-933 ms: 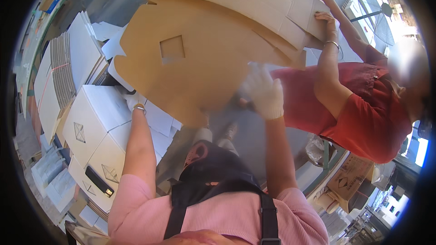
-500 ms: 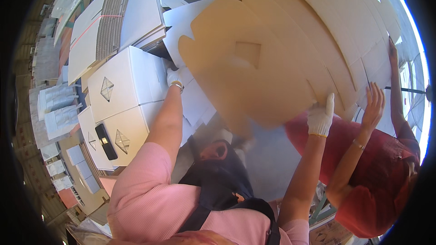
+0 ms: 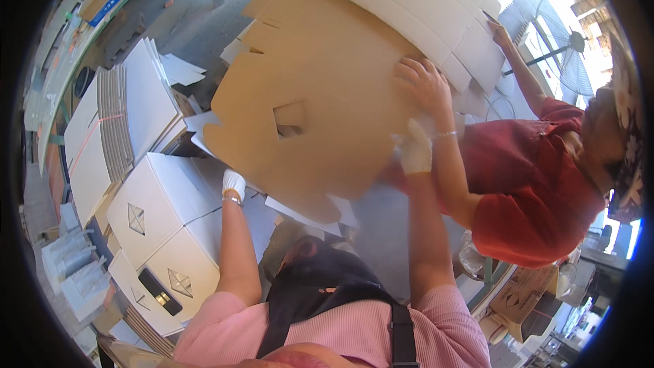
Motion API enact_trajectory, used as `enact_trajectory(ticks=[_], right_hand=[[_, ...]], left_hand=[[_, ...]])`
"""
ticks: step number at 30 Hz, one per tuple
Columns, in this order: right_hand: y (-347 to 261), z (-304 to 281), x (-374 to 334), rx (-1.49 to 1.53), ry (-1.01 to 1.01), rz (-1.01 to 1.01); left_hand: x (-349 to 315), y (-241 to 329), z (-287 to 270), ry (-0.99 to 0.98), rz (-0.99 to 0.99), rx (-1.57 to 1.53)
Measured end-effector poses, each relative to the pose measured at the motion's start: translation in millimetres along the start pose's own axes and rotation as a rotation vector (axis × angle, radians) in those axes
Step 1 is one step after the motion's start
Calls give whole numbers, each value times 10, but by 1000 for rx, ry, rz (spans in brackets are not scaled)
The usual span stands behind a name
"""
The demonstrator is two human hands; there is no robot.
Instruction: The person applies a white paste to the edges of rectangular blocks using a small metal spatula, then smooths and wipes the edges with a green sponge. The person handles multiple blocks one at a time, placing finished pieces aside.
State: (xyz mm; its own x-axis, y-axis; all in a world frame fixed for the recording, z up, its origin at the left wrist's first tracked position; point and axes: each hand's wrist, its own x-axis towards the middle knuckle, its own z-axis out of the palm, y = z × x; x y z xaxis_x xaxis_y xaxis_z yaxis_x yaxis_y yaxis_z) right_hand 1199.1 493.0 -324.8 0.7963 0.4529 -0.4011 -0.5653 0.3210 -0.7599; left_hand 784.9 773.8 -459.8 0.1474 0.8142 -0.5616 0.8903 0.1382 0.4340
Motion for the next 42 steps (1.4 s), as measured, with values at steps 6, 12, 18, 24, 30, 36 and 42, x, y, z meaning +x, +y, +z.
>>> enact_trajectory(ticks=[6,12,18,24,30,36,42], right_hand=[[69,-85,241,27,153,-21],[-95,-77,245,19,-44,-52],[-346,-111,260,-371,-30,-194],[-566,-172,320,-199,-47,-129],[-594,-206,277,-184,-166,-237],[-344,-397,369,-147,-200,-83],[-153,-594,470,-436,-237,185]], left_hand=[[-820,221,-279,-113,44,-387],[-1236,-79,-424,-73,26,-542],[-1631,-46,-390,150,14,-246],[-1822,144,-492,199,59,-319],[-2095,669,-699,162,29,-163],[-2189,1272,-941,124,228,-449],[-1991,1723,-602,199,287,-17]])
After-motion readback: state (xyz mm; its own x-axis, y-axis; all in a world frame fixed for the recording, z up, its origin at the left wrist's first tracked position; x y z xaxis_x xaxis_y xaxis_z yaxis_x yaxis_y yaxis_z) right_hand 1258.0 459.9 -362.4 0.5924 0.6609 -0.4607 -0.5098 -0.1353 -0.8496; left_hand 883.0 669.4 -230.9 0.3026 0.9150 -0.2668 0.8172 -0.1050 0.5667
